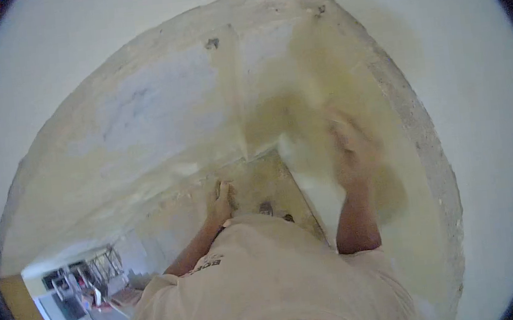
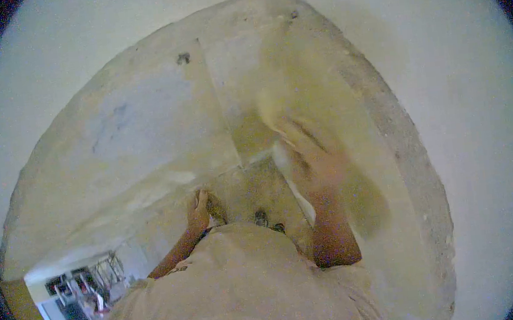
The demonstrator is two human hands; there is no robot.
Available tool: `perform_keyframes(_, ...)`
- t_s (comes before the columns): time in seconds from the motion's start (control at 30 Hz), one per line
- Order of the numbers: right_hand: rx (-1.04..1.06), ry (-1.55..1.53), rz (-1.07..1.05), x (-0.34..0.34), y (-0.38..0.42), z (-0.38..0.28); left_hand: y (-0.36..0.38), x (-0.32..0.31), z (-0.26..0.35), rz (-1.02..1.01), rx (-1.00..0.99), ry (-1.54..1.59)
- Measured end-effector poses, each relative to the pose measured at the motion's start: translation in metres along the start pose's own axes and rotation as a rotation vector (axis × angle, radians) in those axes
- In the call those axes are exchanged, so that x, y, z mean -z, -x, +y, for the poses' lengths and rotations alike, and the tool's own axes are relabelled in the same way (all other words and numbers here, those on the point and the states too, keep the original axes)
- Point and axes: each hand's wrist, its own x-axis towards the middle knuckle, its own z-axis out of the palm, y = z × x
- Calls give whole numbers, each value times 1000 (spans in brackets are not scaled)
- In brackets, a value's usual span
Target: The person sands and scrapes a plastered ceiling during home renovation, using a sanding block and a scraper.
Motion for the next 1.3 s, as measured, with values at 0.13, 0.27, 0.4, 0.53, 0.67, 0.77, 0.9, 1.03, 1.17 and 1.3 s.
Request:
perform_keyframes(0.13, 230, 143, 484, 43, -16, -4, 23, -3, -7, 67, -14, 45)
perform_keyframes(0.27, 76, 553, 256, 43, -20, 22, 32, 10, -9, 149, -99, 87)
perform_keyframes(0.4, 79, 652, 104, 36, -15, 39, 37, 24, 16, 208, -87, 284)
perform_keyframes(0.53, 88, 768, 33, 38, -17, 61, 36, 55, -6, 285, -153, 256)
perform_keyframes(0.67, -104, 803, -44, 34, -36, 31, 44, 94, -16, 395, -106, 126)
perform_keyframes(0.77, 146, 782, 192, 25, -32, -4, 49, 125, -28, 404, -68, 153)
perform_keyframes(0.9, -296, -270, 222, -70, 41, -46, 33, 171, -34, 144, -170, 136)
perform_keyframes(1.03, -253, -578, -731, -195, 122, -146, 25, 208, 21, -265, -33, 198)
perform_keyframes(1.17, -794, -1172, -867, -241, 147, -225, 22, 229, 34, -392, -218, 224)
perform_keyframes(1.3, -940, -1055, -943, -271, 151, -235, 15, 256, 21, -300, -199, 4)
